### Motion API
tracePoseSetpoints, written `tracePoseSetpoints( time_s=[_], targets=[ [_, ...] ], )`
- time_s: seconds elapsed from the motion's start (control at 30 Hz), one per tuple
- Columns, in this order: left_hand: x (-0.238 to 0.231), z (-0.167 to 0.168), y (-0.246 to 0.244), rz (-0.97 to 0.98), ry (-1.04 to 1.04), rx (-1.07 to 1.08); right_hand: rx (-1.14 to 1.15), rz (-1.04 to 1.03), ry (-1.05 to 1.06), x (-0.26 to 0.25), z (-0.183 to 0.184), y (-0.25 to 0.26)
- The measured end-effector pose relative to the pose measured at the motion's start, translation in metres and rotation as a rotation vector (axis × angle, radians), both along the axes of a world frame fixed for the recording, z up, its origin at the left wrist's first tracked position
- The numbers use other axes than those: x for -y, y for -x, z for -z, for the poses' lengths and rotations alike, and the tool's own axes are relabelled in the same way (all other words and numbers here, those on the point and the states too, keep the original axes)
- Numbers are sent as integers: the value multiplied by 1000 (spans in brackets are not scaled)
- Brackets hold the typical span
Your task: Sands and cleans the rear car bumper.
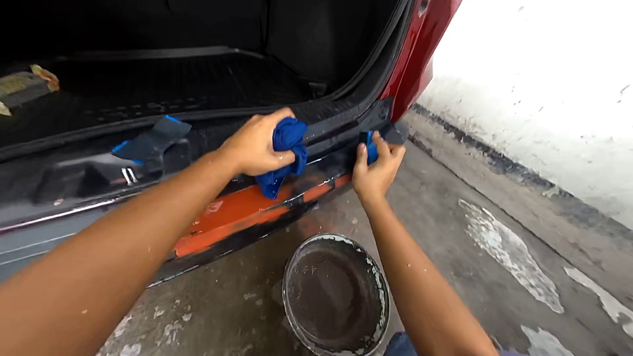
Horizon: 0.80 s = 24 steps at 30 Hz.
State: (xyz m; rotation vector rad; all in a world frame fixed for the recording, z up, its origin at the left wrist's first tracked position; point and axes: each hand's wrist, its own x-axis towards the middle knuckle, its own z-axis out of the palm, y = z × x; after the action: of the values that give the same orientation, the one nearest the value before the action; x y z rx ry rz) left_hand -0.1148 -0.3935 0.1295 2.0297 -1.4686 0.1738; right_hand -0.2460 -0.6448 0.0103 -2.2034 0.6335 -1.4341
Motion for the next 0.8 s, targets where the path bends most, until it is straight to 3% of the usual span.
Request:
tracePoseSetpoints(
  time_s=[0.13, 0.2, 0.33, 0.4, 0.5, 0.57, 0.7, 0.8],
  targets=[
    [-2, -6, -13, 103, -35, -15, 42, -215, 72, -61, 35, 50],
    [0, -8, -19, 131, -32, -15, 88, -277, 140, -56, 46, 50],
    [1, -9, -23, 158, -38, -19, 157, -131, 137, 4, 13, 2],
    [1, -7, -20, 144, -20, -25, 155, -103, 81, -9, 11, 8],
    [1, -8, -22, 146, 25, -46, 53, -246, 75, -70, 40, 57],
    [2, -10, -26, 143, 38, -63, 104, -292, 159, -62, 50, 54],
    [3, -9, -26, 159, 41, -76, 177, -147, 120, -15, 19, 11],
    [2, -8, -23, 155, 55, -78, 104, -113, 30, -55, 26, 35]
  ],
)
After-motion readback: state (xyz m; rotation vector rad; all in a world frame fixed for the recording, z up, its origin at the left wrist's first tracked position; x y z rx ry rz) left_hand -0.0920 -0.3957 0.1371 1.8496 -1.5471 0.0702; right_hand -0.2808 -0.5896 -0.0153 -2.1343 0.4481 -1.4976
